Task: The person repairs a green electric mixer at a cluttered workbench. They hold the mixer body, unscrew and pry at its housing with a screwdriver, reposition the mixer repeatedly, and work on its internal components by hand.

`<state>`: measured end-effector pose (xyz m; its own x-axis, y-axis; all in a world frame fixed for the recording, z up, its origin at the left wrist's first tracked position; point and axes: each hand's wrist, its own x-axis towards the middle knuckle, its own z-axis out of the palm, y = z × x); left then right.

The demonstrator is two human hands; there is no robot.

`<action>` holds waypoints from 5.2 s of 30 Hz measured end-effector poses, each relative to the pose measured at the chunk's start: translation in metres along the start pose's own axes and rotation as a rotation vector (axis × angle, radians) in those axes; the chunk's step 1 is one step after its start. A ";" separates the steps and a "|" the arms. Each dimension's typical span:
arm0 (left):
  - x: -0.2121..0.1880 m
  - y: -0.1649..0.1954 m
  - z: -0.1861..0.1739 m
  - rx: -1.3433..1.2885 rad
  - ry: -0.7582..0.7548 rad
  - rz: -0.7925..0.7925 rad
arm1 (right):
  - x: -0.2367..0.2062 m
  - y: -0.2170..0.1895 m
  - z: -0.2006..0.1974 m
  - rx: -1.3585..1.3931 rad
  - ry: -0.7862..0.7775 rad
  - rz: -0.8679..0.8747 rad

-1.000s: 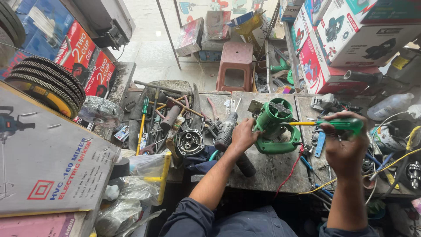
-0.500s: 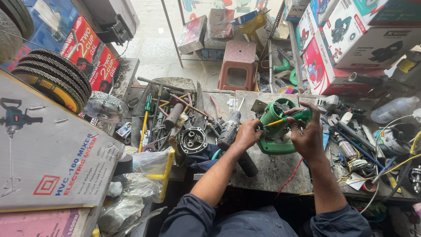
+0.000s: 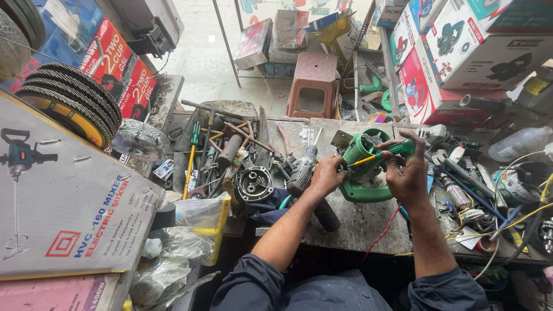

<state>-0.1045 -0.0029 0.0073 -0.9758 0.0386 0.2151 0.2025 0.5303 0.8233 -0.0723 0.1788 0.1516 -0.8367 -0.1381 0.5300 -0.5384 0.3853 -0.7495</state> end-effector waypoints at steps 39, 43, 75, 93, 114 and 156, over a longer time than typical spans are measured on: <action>0.001 -0.003 0.001 -0.040 0.003 0.022 | 0.004 0.003 0.000 -0.021 0.023 -0.106; 0.003 -0.010 0.007 -0.015 -0.021 -0.021 | 0.015 -0.003 0.000 -0.281 -0.024 -0.249; 0.002 -0.007 0.015 -0.046 -0.079 -0.091 | 0.033 -0.021 -0.004 -0.097 0.049 -0.173; 0.005 -0.005 0.014 0.126 0.041 0.133 | 0.041 -0.032 -0.002 -0.088 -0.012 -0.167; 0.005 0.003 0.009 0.086 0.043 0.139 | 0.045 -0.031 0.002 -0.035 0.002 -0.211; 0.004 0.004 0.007 0.110 0.021 0.131 | 0.043 -0.033 0.004 -0.069 0.011 -0.162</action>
<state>-0.1081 0.0054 0.0074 -0.9395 0.0962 0.3289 0.3166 0.6111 0.7255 -0.0908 0.1567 0.1973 -0.7384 -0.1939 0.6459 -0.6575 0.4202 -0.6254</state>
